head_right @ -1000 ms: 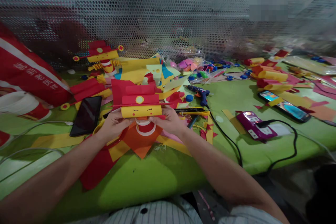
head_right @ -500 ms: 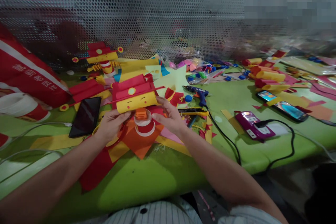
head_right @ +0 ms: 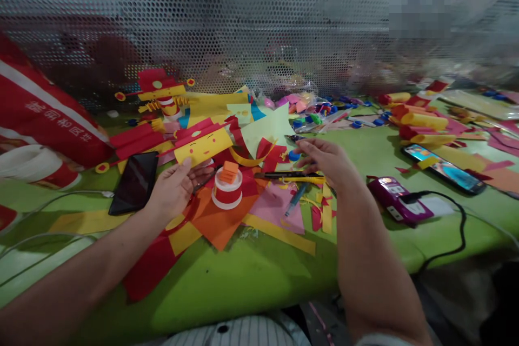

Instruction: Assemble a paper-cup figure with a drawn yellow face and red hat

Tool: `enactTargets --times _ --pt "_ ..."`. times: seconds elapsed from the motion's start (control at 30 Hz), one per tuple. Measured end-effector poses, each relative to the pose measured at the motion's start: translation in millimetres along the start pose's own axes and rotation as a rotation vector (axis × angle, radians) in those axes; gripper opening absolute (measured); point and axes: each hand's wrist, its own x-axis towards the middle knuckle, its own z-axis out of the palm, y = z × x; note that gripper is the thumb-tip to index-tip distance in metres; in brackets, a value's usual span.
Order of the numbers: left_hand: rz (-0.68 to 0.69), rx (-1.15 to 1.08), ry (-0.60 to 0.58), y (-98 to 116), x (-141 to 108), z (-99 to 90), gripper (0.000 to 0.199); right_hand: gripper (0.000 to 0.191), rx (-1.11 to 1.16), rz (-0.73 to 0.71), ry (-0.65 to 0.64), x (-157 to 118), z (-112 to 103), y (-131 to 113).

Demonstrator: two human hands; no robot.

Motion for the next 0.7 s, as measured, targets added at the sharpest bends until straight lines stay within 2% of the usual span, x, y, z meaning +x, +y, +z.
enactTargets --times 0.07,0.1,0.2,0.27,0.4,0.53,0.7 --pt "-0.01 -0.024 0.002 -0.2 1.5 -1.2 0.028 0.025 -0.189 -0.061 0.241 8.2 -3.6 8.3" --pt "-0.011 -0.033 0.0 -0.1 2.1 -1.8 0.026 0.024 -0.307 -0.074 0.313 11.7 -4.5 12.0" --pt "0.005 -0.035 -0.009 1.3 3.2 -2.8 0.023 0.027 -0.694 0.011 0.414 18.4 -9.1 18.3" --pt "0.015 -0.026 0.008 2.8 3.3 -3.0 0.022 0.033 -0.857 0.112 0.448 20.6 -14.6 20.3" --pt "0.029 -0.02 0.054 5.2 3.0 -2.6 0.022 0.049 -0.946 0.271 0.454 27.9 -22.5 28.7" --pt "0.06 -0.016 0.067 4.3 2.0 -2.7 0.026 0.059 -0.989 0.366 0.39 39.6 -20.2 41.0" --pt "0.121 0.011 0.06 0.5 1.5 -4.6 0.024 0.049 -1.008 0.282 0.309 49.2 -17.9 51.7"
